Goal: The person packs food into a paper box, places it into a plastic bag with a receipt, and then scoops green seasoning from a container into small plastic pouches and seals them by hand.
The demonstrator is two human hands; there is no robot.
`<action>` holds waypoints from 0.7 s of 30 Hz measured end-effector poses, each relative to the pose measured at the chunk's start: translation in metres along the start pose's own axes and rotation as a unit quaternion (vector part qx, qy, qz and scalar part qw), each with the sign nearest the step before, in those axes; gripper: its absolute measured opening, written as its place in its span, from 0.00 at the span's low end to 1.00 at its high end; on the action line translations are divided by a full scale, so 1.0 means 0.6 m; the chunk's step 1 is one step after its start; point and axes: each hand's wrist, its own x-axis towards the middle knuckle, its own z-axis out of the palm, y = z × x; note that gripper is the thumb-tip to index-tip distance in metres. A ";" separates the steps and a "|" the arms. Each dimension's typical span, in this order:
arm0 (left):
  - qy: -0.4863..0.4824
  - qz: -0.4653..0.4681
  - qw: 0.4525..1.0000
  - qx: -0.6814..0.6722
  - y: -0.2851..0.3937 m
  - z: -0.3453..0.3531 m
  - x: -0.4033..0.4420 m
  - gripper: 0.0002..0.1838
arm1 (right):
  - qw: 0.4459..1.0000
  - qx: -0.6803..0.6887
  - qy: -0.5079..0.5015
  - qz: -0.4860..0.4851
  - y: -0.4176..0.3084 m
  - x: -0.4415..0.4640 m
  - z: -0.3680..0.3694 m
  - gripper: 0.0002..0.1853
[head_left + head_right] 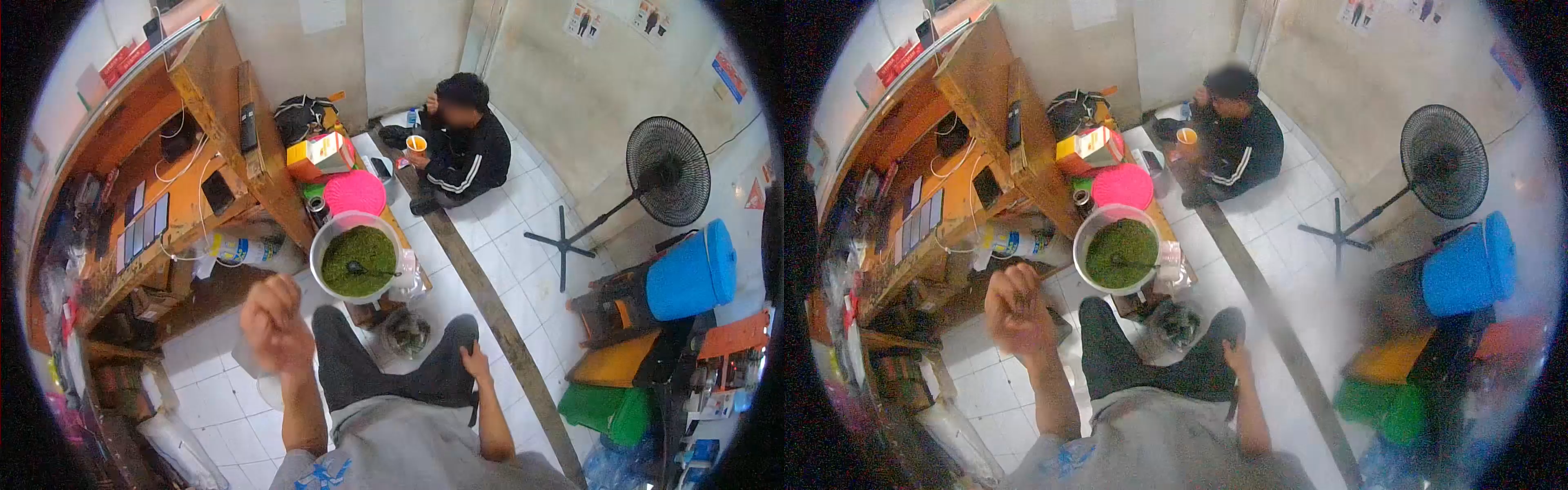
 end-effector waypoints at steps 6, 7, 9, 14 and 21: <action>-0.303 0.060 0.891 -0.334 0.088 0.130 0.126 0.26 | 0.996 0.088 0.020 0.014 0.006 -0.045 0.007 0.37; -0.359 0.061 0.865 -0.345 0.106 0.145 0.157 0.26 | 0.996 0.084 0.009 0.012 0.000 -0.043 -0.003 0.37; -0.405 0.030 0.836 -0.369 0.143 0.186 0.198 0.27 | 0.998 0.052 -0.023 -0.034 0.011 -0.068 -0.016 0.39; -0.131 -0.037 0.933 -0.332 0.240 0.322 0.187 0.32 | 0.981 -0.015 -0.155 0.115 -0.049 -0.159 -0.130 0.44; -0.120 -0.029 0.908 -0.400 0.248 0.359 0.222 0.30 | 0.981 -0.133 -0.005 -0.144 0.190 -0.136 -0.058 0.45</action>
